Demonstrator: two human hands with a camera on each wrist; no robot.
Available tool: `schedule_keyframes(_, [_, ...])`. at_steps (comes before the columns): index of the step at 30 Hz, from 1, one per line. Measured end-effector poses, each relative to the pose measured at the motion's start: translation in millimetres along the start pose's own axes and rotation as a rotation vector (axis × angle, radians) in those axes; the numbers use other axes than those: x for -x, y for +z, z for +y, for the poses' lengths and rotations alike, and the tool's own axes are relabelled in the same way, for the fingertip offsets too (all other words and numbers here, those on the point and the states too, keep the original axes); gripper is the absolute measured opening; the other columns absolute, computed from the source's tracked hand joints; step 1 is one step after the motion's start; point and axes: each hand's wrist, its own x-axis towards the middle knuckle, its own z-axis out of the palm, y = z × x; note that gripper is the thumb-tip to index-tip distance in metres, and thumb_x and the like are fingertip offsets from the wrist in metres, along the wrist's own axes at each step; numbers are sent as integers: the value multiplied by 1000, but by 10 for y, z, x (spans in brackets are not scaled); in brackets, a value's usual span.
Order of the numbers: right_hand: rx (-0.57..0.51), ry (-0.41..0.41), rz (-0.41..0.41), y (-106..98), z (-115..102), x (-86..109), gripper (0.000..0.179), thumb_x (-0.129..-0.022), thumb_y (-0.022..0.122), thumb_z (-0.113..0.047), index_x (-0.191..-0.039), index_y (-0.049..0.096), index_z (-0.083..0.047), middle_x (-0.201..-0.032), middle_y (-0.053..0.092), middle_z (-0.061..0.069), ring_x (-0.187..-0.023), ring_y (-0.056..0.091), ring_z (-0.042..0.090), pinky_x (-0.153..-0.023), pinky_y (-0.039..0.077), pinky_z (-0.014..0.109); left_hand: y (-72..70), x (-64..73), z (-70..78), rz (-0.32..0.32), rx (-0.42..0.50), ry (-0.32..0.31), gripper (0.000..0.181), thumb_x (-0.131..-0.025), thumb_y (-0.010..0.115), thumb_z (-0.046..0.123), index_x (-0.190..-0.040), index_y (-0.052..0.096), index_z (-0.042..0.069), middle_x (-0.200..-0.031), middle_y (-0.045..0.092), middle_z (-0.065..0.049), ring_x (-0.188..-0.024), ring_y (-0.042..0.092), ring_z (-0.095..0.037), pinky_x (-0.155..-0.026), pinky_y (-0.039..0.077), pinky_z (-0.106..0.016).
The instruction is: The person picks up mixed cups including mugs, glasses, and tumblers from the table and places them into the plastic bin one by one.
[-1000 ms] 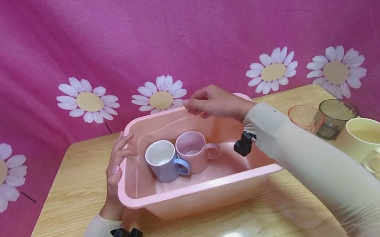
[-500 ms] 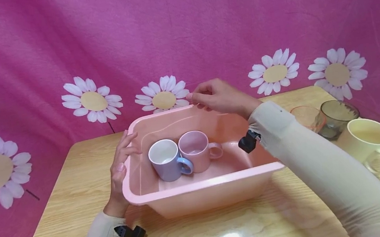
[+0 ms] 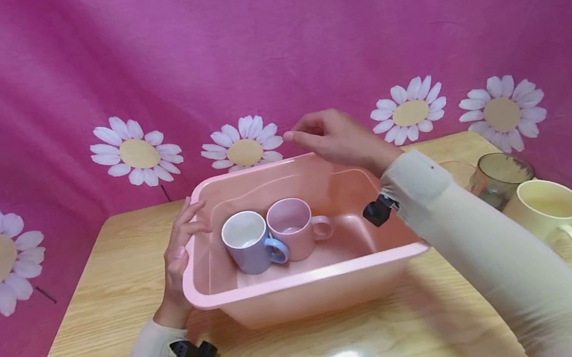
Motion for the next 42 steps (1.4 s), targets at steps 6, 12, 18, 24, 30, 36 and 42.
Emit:
schedule_keyframes(6, [40,-11,39,-142,-102,53,41,-91,59,-46,-114,68,-13,-103,69,6,-91,63,17,-81,52,34,-33,10,-3,17,3,6,44,-92,29,31,-99,55,-4,-140,47,-18,-143,21,-36,-115,12,-56])
schedule_keyframes(12, [21,-6,58,-343,-96,184,39,-92,60,-42,-115,67,-11,-104,68,8,-90,66,17,-77,55,25,-4,18,-23,13,17,12,46,-93,29,33,-99,55,-4,-140,47,-20,-143,20,-36,-115,11,-56])
schedule_keyframes(18, [-25,2,61,-499,-80,358,39,-94,59,-37,-118,65,-6,-111,67,12,-94,67,13,-80,56,27,25,19,-28,7,38,12,45,-92,30,33,-99,56,-3,-140,46,-18,-143,21,-35,-115,11,-57])
schedule_keyframes(24, [-4,56,21,-619,-78,514,42,-94,58,-40,-124,62,-11,-117,65,11,-94,68,15,-74,57,29,18,16,-4,4,23,8,46,-93,30,34,-101,56,-2,-141,47,-17,-143,21,-33,-114,10,-59])
schedule_keyframes(30, [-20,48,12,-726,-39,712,40,-96,56,-33,-127,58,-8,-117,64,11,-96,67,13,-78,57,27,13,22,1,5,25,6,46,-93,29,34,-101,57,-2,-141,46,-17,-143,21,-33,-114,11,-60])
schedule_keyframes(36, [60,90,60,-855,72,967,40,-96,55,-35,-132,56,-17,-123,63,4,-97,67,4,-79,50,13,17,38,-23,6,26,7,46,-93,29,34,-101,57,-1,-141,46,-17,-143,21,-33,-114,11,-60])
schedule_keyframes(42, [65,76,156,-933,291,1179,36,-96,57,-27,-131,57,-16,-118,63,-10,-96,64,-3,-77,48,9,13,40,-40,0,31,4,46,-93,29,34,-101,57,-1,-142,46,-16,-143,21,-32,-113,11,-61])
